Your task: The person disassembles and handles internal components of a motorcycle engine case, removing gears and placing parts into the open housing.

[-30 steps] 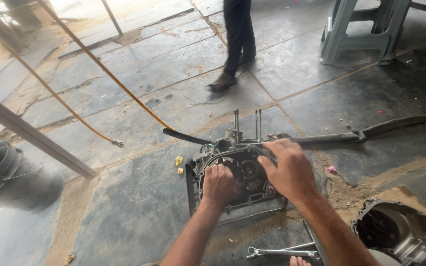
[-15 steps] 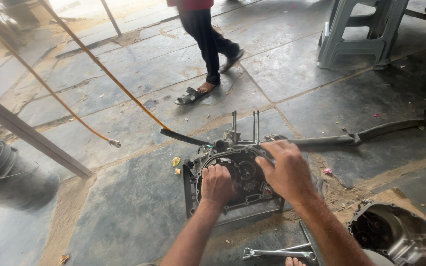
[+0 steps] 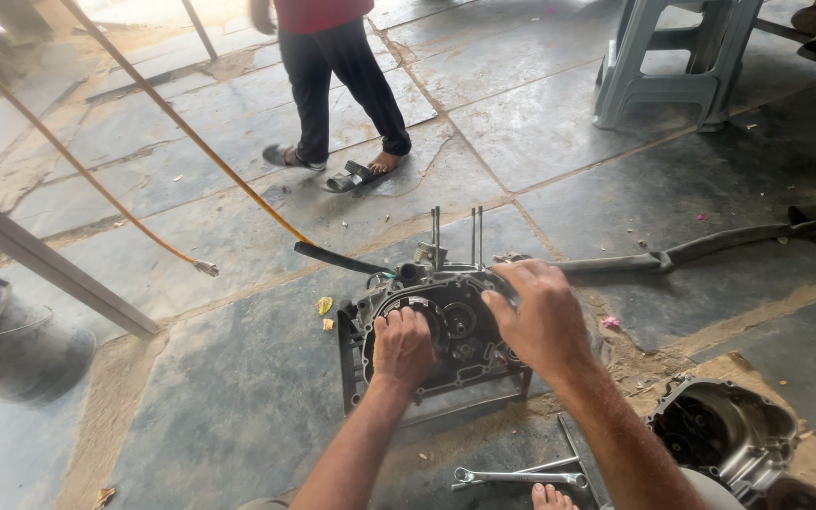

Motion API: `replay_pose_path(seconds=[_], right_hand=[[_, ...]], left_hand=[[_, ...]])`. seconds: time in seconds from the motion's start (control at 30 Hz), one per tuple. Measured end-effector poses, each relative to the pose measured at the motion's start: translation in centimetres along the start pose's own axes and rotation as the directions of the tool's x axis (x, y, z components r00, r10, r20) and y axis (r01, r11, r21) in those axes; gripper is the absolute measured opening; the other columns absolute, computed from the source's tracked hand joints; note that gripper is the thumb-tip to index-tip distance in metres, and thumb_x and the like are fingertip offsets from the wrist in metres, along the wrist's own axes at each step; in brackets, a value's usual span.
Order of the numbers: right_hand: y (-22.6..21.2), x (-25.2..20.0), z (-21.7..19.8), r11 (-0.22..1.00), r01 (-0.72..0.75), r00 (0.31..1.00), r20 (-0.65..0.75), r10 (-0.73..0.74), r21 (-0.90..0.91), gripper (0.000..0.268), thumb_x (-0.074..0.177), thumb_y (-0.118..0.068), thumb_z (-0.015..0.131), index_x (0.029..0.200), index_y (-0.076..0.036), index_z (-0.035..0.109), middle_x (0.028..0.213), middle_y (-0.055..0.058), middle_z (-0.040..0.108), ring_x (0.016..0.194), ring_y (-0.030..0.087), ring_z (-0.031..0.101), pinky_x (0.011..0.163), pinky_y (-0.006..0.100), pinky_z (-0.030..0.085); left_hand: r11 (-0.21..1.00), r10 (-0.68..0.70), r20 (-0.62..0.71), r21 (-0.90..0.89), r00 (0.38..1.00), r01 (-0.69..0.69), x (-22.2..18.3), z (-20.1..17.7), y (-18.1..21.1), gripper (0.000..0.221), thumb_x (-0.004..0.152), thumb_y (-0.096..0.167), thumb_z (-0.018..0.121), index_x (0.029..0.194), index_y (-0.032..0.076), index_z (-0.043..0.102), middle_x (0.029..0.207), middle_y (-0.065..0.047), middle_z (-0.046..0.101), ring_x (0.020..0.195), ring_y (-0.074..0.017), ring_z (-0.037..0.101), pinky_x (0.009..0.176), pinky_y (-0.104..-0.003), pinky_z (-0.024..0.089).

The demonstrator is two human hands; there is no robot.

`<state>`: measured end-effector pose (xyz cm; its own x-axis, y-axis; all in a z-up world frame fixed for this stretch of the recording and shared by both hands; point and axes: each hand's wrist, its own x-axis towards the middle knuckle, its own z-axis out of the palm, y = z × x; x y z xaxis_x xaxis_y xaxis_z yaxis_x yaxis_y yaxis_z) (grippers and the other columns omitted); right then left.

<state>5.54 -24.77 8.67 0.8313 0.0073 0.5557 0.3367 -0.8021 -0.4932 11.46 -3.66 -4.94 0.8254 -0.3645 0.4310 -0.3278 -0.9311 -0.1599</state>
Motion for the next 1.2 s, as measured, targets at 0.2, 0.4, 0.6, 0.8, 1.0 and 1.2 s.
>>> replay_pose_path(seconds=[0.2, 0.4, 0.6, 0.8, 1.0, 1.2], right_hand=[[0.0, 0.4, 0.5, 1.0, -0.014, 0.999, 0.039, 0.015, -0.014, 0.038, 0.086, -0.023, 0.08, 0.117, -0.003, 0.073, 0.118, 0.019, 0.073, 0.113, 0.032, 0.067, 0.097, 0.045, 0.056], [-0.7, 0.4, 0.5, 1.0, -0.011, 0.998, 0.066, 0.011, 0.0, 0.038, 0.085, -0.022, 0.08, 0.117, -0.002, 0.072, 0.117, 0.017, 0.073, 0.111, 0.031, 0.068, 0.096, 0.043, 0.056], [-0.6, 0.3, 2.7, 0.996, 0.075, 0.985, 0.158, -0.067, -0.042, 0.041, 0.083, -0.022, 0.08, 0.117, -0.002, 0.072, 0.117, 0.019, 0.072, 0.11, 0.033, 0.067, 0.091, 0.044, 0.056], [0.9, 1.4, 7.1, 0.991, -0.126, 0.92, 0.379, 0.098, 0.048, 0.039, 0.088, -0.016, 0.073, 0.125, -0.003, 0.068, 0.122, 0.017, 0.071, 0.103, 0.028, 0.073, 0.09, 0.039, 0.059], [1.3, 0.7, 10.5, 0.989, 0.149, 0.938, 0.32, -0.134, -0.023, 0.039, 0.085, -0.012, 0.076, 0.121, 0.001, 0.069, 0.114, 0.02, 0.074, 0.107, 0.035, 0.067, 0.092, 0.046, 0.053], [1.5, -0.4, 12.6, 0.99, 0.11, 0.895, 0.441, -0.058, -0.093, 0.04, 0.088, -0.013, 0.075, 0.124, 0.003, 0.067, 0.105, 0.019, 0.074, 0.095, 0.032, 0.067, 0.087, 0.045, 0.054]], left_hand=[[0.996, 0.049, 0.111, -0.075, 0.993, -0.041, -1.0, -1.6, -0.8, 0.006, 0.084, 0.006, 0.065, 0.09, 0.008, 0.062, 0.089, -0.009, 0.06, 0.085, -0.0232, 0.059, 0.08, -0.04, 0.048], [0.891, -0.245, 0.007, -0.393, 0.97, 0.227, -3.5, -6.5, -2.9, 0.052, 0.074, 0.026, 0.081, 0.117, 0.003, 0.062, 0.114, -0.016, 0.065, 0.1, -0.0304, 0.063, 0.088, -0.043, 0.048], [0.617, -0.451, 0.247, -0.608, 0.857, 0.5, -3.8, -7.7, -4.8, 0.059, 0.08, 0.031, 0.079, 0.13, 0.006, 0.059, 0.13, -0.018, 0.063, 0.117, -0.0363, 0.063, 0.096, -0.046, 0.051], [0.356, -0.443, 0.41, -0.736, 0.797, 0.576, -4.2, -6.1, -5.3, 0.053, 0.088, 0.028, 0.072, 0.133, 0.004, 0.059, 0.126, -0.02, 0.07, 0.116, -0.0337, 0.069, 0.099, -0.042, 0.053], [0.249, -0.436, 0.448, -0.774, 0.781, 0.583, -5.5, -4.6, -5.6, 0.044, 0.092, 0.021, 0.065, 0.132, 0.002, 0.061, 0.122, -0.021, 0.073, 0.113, -0.0328, 0.072, 0.096, -0.039, 0.055], [0.016, -0.4, 0.555, -0.792, 0.73, 0.61, -6.4, -2.5, -5.8, 0.043, 0.097, 0.018, 0.061, 0.136, 0.002, 0.06, 0.121, -0.017, 0.076, 0.107, -0.0226, 0.073, 0.094, -0.034, 0.054]])
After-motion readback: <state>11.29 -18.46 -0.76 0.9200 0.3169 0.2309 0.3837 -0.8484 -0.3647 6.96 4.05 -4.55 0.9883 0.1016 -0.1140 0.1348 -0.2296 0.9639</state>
